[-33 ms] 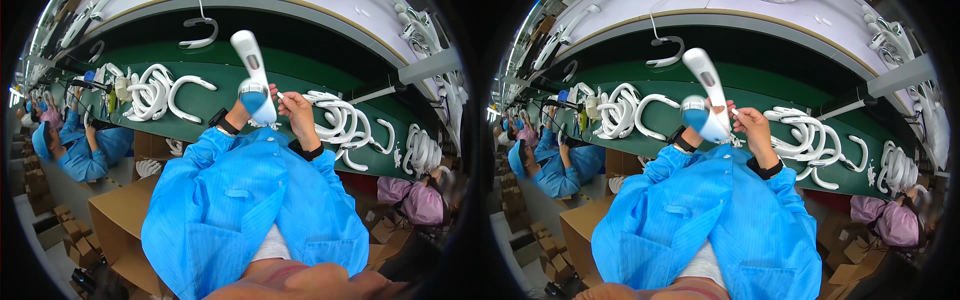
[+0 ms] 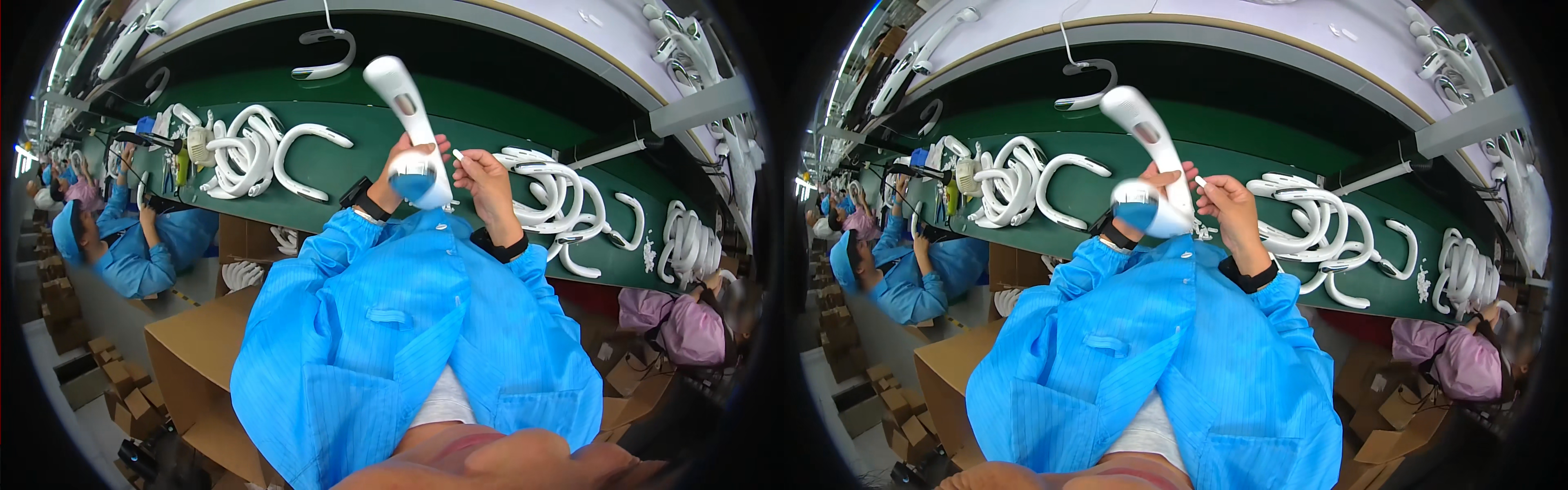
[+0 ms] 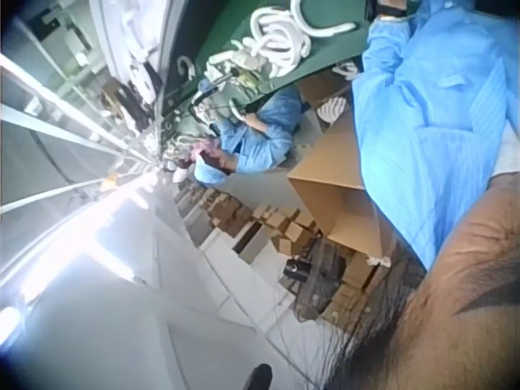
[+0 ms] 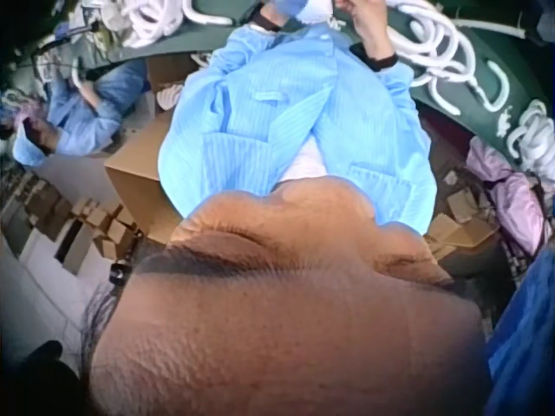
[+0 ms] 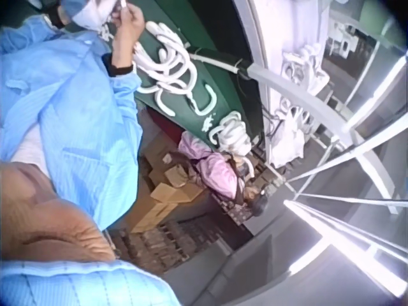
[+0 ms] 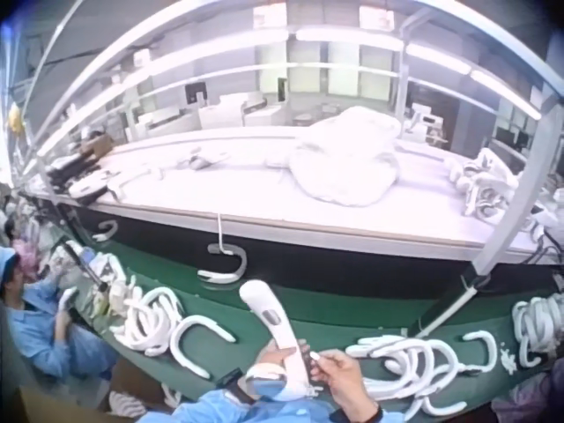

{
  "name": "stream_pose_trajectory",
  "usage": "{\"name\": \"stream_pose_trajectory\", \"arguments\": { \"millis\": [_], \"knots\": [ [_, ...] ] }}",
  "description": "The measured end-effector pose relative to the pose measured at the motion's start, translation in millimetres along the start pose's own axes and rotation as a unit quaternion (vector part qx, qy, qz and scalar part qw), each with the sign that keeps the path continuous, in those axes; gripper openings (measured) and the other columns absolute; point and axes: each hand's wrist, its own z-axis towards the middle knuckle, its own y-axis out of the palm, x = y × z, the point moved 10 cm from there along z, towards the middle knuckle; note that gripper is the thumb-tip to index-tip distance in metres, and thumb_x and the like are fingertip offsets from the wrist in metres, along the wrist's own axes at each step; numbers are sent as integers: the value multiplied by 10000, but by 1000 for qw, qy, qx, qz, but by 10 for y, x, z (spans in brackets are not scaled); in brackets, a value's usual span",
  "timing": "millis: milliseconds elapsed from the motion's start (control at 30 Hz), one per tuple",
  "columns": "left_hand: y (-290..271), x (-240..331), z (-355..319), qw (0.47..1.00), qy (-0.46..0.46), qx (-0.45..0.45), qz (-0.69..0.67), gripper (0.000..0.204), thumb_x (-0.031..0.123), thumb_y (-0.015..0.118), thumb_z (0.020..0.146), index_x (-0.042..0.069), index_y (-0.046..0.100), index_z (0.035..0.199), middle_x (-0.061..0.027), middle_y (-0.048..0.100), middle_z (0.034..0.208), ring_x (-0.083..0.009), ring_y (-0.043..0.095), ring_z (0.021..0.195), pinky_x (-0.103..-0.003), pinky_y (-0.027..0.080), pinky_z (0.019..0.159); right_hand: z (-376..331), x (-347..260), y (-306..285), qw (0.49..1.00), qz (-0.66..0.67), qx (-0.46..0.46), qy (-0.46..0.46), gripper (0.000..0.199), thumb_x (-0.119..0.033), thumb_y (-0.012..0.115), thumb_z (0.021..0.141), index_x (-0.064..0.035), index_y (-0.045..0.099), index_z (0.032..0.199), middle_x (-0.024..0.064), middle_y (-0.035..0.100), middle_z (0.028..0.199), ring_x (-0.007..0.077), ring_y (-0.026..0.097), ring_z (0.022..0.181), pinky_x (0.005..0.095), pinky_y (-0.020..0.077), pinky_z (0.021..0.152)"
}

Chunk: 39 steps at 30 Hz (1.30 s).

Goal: Assembling components of white plastic neck massagers at a factory workstation.

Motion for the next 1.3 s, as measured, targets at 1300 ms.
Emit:
{"name": "stream_pose_trajectory", "arguments": {
  "millis": [1300],
  "knots": [
    [162,-213,-221,992,-96,-87,-10,463,-10,477,785,-8,395,1241,-151,547,1075,-245,589,914,-365,520,784,130,211,55,990,-129,30,-40,101,-29,602,825,24,603,910,56,631,781,93,574,613,210,483,565]
  ]
}}
